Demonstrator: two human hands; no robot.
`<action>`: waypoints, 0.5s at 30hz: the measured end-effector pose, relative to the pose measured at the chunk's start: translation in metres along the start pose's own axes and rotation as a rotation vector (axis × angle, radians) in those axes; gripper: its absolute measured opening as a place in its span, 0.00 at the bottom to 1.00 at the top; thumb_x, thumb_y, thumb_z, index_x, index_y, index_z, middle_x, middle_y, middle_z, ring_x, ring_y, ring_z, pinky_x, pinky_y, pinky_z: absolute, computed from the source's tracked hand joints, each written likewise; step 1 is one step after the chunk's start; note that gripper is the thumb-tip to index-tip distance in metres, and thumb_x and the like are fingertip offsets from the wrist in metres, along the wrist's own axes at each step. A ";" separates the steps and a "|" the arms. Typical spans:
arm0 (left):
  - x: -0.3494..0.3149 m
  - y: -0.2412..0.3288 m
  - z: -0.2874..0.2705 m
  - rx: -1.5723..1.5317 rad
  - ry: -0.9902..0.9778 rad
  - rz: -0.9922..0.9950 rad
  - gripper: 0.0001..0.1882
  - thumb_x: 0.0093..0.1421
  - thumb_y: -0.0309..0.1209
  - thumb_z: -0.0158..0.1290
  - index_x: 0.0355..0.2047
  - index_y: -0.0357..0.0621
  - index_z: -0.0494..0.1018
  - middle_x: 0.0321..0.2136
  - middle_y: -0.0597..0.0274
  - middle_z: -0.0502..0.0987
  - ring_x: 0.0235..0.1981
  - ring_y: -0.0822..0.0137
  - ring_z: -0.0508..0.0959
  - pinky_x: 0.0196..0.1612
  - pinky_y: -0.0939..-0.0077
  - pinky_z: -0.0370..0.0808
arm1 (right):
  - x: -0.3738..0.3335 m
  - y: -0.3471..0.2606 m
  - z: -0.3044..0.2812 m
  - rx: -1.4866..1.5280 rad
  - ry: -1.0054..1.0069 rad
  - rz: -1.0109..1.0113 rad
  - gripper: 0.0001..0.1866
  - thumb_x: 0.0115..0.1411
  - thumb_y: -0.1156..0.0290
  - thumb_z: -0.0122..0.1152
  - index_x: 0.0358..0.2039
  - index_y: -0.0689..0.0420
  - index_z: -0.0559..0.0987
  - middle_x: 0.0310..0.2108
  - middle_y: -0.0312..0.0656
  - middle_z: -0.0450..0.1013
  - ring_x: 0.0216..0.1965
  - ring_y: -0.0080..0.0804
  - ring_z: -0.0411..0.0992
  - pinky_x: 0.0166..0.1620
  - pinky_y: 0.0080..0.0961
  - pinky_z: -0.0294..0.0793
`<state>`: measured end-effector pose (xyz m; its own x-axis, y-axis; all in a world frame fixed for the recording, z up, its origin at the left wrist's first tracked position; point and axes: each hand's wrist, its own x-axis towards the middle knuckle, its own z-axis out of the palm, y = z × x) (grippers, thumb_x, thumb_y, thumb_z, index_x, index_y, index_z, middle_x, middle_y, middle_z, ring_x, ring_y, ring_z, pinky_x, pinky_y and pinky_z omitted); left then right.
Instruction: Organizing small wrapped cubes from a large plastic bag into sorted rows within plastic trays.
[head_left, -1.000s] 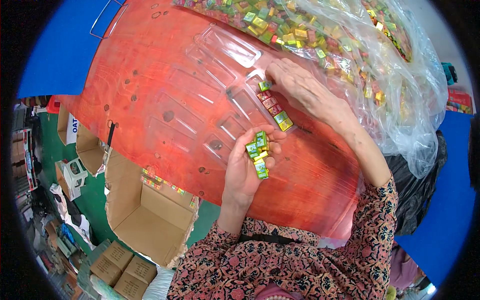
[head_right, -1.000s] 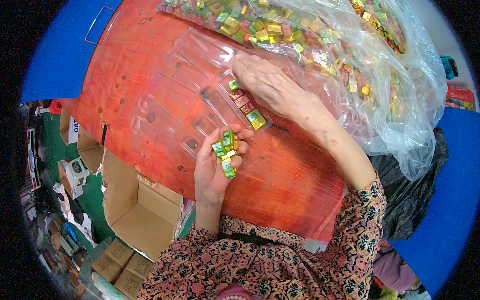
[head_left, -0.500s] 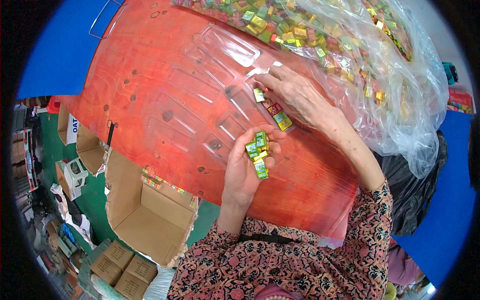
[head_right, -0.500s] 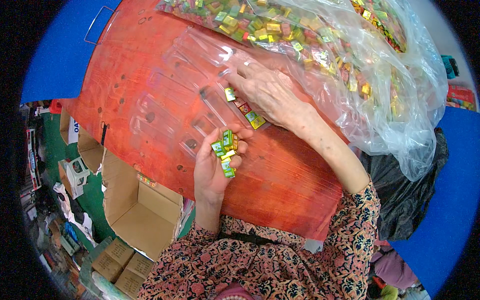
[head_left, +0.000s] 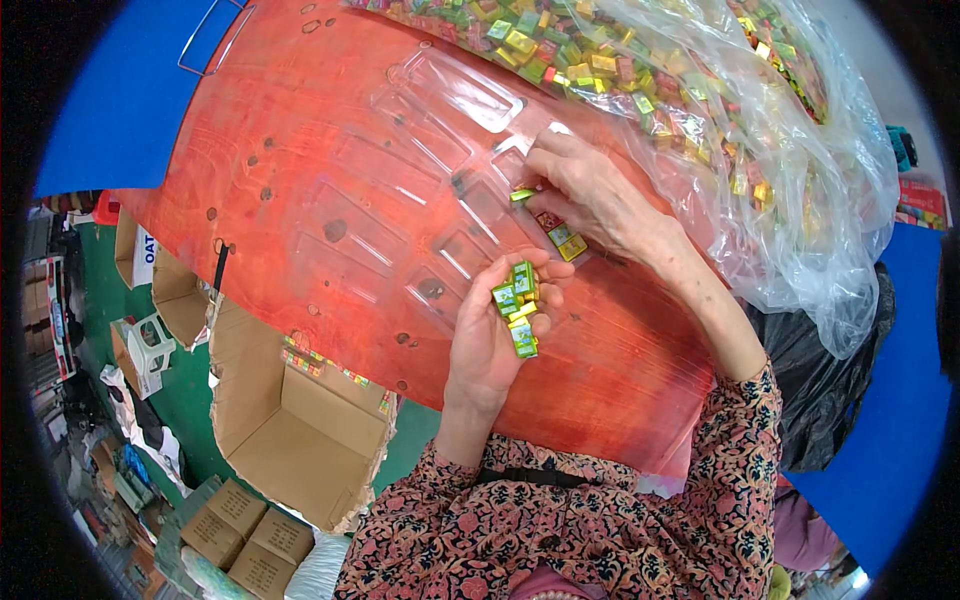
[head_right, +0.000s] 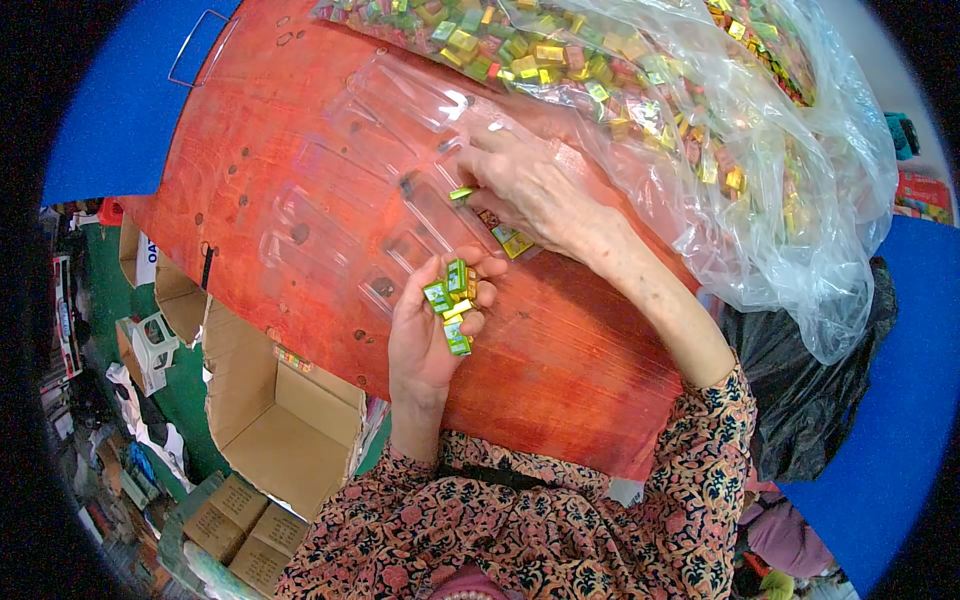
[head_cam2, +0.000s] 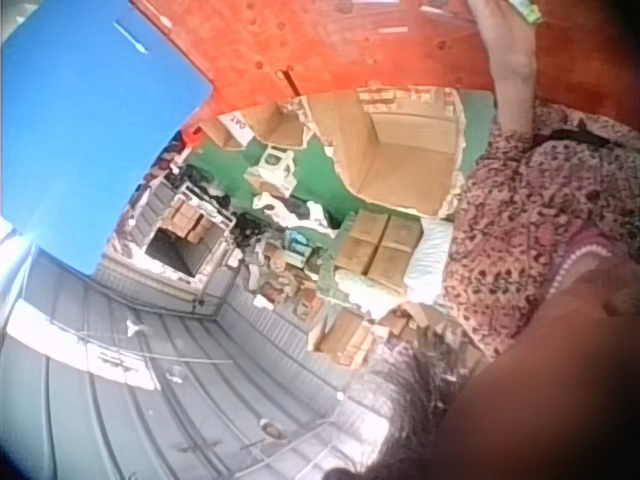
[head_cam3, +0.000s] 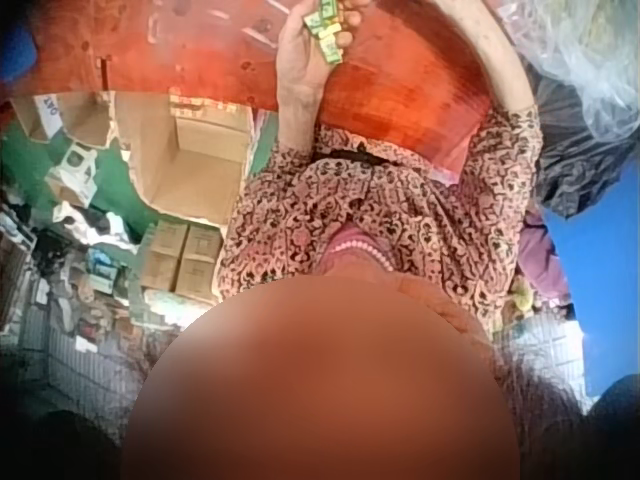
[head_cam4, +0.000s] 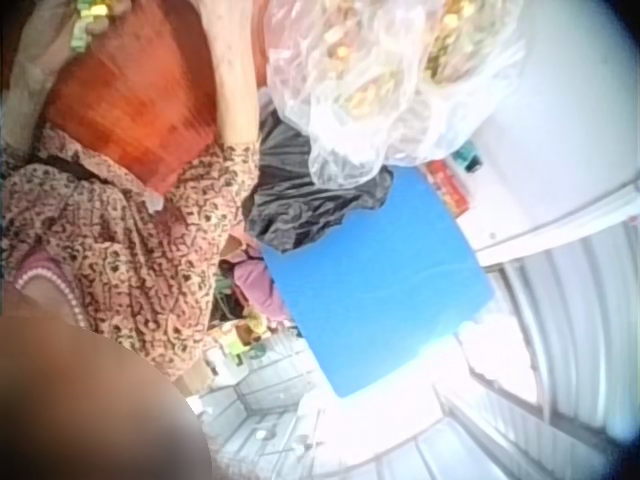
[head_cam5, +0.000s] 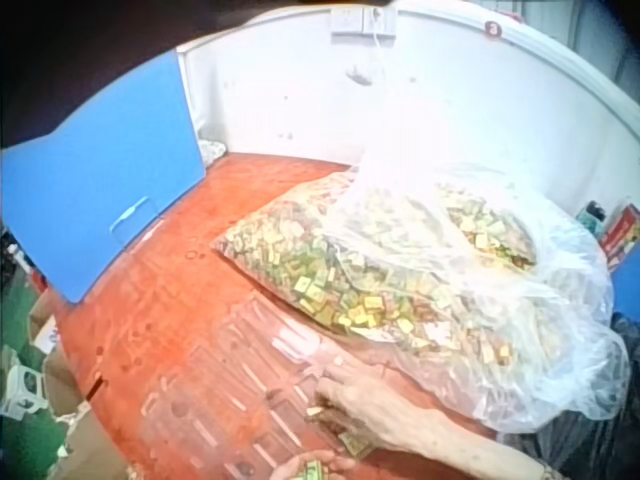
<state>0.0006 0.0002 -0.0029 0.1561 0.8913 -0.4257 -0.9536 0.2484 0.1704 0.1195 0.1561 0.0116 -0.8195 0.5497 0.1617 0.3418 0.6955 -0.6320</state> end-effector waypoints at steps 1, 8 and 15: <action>0.000 0.000 0.000 0.008 -0.002 0.000 0.19 0.65 0.38 0.37 0.44 0.34 0.69 0.40 0.43 0.74 0.31 0.67 0.77 0.24 0.82 0.74 | 0.000 0.002 -0.001 0.039 -0.021 0.053 0.11 0.48 0.78 0.60 0.33 0.63 0.71 0.31 0.47 0.69 0.35 0.43 0.69 0.37 0.36 0.69; -0.001 0.000 0.003 0.017 0.008 0.004 0.19 0.65 0.38 0.37 0.44 0.34 0.69 0.40 0.44 0.74 0.30 0.68 0.77 0.23 0.83 0.72 | -0.007 0.001 -0.002 0.095 0.113 0.159 0.09 0.52 0.78 0.56 0.36 0.62 0.73 0.30 0.48 0.69 0.35 0.44 0.70 0.36 0.35 0.69; -0.001 0.000 0.005 0.075 0.021 0.003 0.21 0.65 0.39 0.36 0.49 0.35 0.66 0.41 0.46 0.74 0.31 0.70 0.76 0.24 0.83 0.72 | -0.014 -0.018 -0.004 -0.307 0.048 0.001 0.17 0.43 0.79 0.55 0.37 0.58 0.76 0.31 0.45 0.64 0.36 0.41 0.65 0.40 0.32 0.67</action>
<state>0.0021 0.0013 0.0015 0.1474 0.8839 -0.4439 -0.9318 0.2746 0.2374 0.1263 0.1382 0.0237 -0.7989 0.5667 0.2013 0.4717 0.7982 -0.3747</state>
